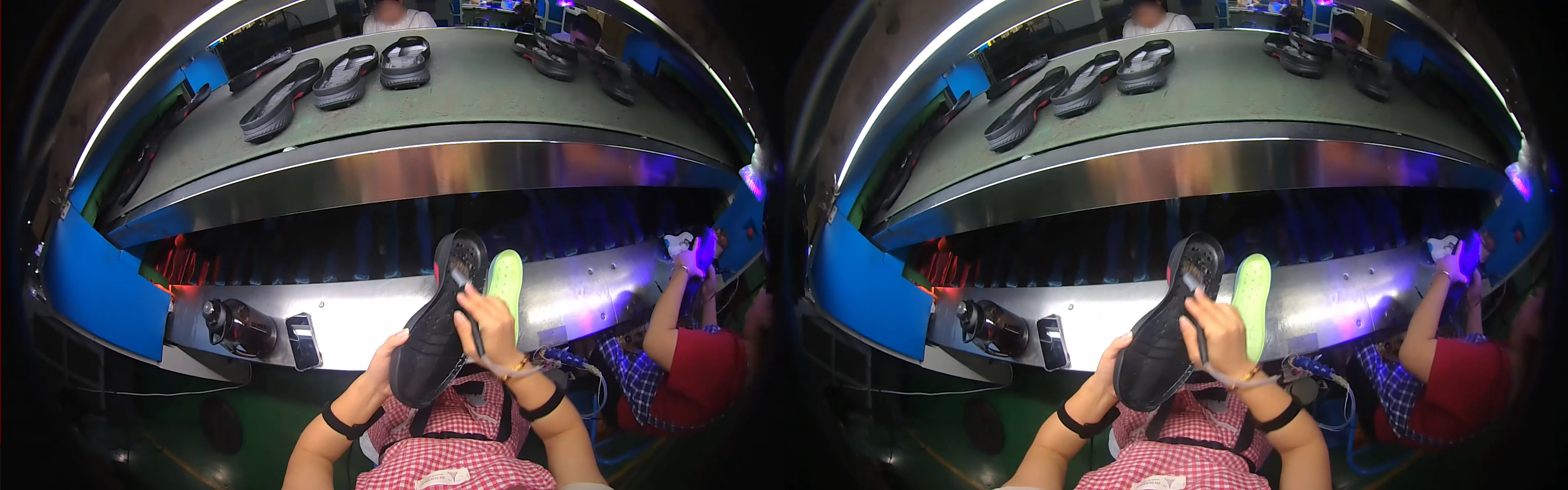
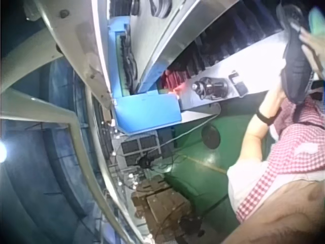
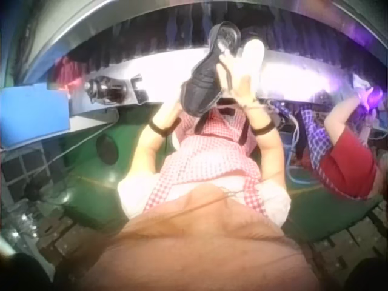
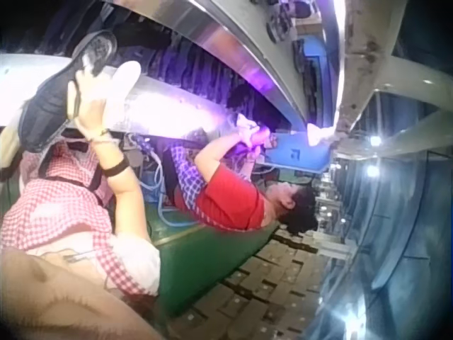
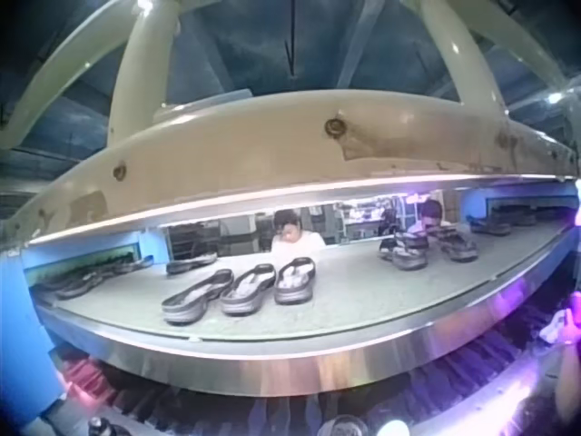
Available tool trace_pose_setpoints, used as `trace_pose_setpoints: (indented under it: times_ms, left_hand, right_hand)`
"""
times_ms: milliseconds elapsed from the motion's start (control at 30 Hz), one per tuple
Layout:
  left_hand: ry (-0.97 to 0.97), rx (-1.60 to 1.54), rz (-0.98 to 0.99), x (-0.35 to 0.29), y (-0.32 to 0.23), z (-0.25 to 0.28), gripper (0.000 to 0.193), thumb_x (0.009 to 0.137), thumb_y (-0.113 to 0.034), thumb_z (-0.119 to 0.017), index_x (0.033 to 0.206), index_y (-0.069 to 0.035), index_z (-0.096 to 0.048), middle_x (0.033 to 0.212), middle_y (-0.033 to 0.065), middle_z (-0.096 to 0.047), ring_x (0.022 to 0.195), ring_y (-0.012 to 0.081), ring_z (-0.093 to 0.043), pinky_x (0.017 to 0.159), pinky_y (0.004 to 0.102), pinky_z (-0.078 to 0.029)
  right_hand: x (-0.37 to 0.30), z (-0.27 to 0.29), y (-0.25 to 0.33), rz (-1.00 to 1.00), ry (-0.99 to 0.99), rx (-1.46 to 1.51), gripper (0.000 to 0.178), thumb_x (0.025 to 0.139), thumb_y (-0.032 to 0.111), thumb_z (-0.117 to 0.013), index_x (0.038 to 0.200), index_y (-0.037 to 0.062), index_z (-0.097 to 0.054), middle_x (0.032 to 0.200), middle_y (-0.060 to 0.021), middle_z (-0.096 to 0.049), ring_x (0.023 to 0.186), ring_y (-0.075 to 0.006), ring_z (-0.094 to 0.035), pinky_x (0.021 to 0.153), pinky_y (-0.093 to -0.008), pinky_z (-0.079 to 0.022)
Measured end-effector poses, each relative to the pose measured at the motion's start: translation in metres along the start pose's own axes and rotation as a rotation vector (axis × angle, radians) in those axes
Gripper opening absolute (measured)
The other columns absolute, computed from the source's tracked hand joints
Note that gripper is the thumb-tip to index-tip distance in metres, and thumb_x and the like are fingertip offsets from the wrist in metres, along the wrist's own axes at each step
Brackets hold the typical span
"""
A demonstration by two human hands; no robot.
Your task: Applying adhesive or primer liquid to shoe soles using a brush at a manufacturing conveyor station.
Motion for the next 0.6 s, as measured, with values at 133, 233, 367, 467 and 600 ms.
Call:
trace_pose_setpoints:
  times_ms: [133, 233, 367, 467, 600]
  left_hand:
    - [0.009, -0.113, 0.073, -0.001, -0.003, 0.011, 0.053, 0.093, -0.035, -0.047, 0.129, 0.003, -0.047, 0.118, 0.0199, -0.061, 0.105, 0.0287, -0.063, 0.095, 0.0403, -0.050]
    - [-0.022, 0.001, 0.057, -0.014, -0.014, 0.011, 0.056, 0.092, -0.038, -0.051, 0.130, 0.003, -0.046, 0.118, 0.0175, -0.061, 0.102, 0.0267, -0.063, 0.094, 0.0388, -0.050]
    - [0.090, 0.261, -0.012, -0.051, -0.047, -0.019, 0.070, 0.087, -0.041, -0.057, 0.137, 0.003, -0.039, 0.129, 0.0201, -0.054, 0.108, 0.0264, -0.061, 0.095, 0.0365, -0.048]
    - [0.038, 0.176, -0.262, -0.081, -0.089, -0.053, 0.075, 0.086, -0.043, -0.055, 0.140, 0.003, -0.034, 0.134, 0.0224, -0.049, 0.113, 0.0305, -0.058, 0.097, 0.0408, -0.047]
    - [0.434, 0.149, -0.440, -0.085, -0.198, -0.086, 0.081, 0.085, -0.055, -0.044, 0.145, -0.002, -0.028, 0.145, 0.0241, -0.035, 0.128, 0.0423, -0.041, 0.102, 0.0663, -0.030]
  right_hand:
    - [-0.029, 0.002, 0.036, -0.023, 0.151, 0.270, 0.021, 0.075, -0.001, -0.062, 0.095, -0.0027, -0.068, 0.097, -0.0211, -0.068, 0.071, -0.0307, -0.065, 0.070, -0.0351, -0.051]
    - [-0.041, 0.016, 0.032, -0.396, 0.552, 0.799, 0.021, 0.090, 0.006, -0.053, 0.100, -0.0058, -0.068, 0.098, -0.0158, -0.070, 0.083, -0.0201, -0.067, 0.074, -0.0320, -0.052]
    - [-0.034, 0.057, 0.013, -0.474, 0.027, 1.337, 0.042, 0.095, 0.023, -0.039, 0.086, -0.0092, -0.063, 0.089, -0.0285, -0.065, 0.083, -0.0362, -0.067, 0.082, -0.0425, -0.054]
    - [-0.030, 0.070, -0.003, -0.565, -0.253, 1.534, 0.038, 0.096, 0.030, -0.039, 0.085, -0.0027, -0.055, 0.082, -0.0238, -0.065, 0.072, -0.0314, -0.065, 0.064, -0.0396, -0.056]
    - [-0.032, 0.057, -0.024, -0.923, -0.351, 1.568, 0.037, 0.095, 0.035, -0.043, 0.088, 0.0035, -0.060, 0.085, -0.0186, -0.067, 0.070, -0.0272, -0.064, 0.063, -0.0373, -0.054]
Point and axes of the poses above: each hand's wrist, its own x-axis towards the middle knuckle, its own z-axis out of the back of the hand, y = z × x, the point moved 3 cm from there along x, towards the middle knuckle
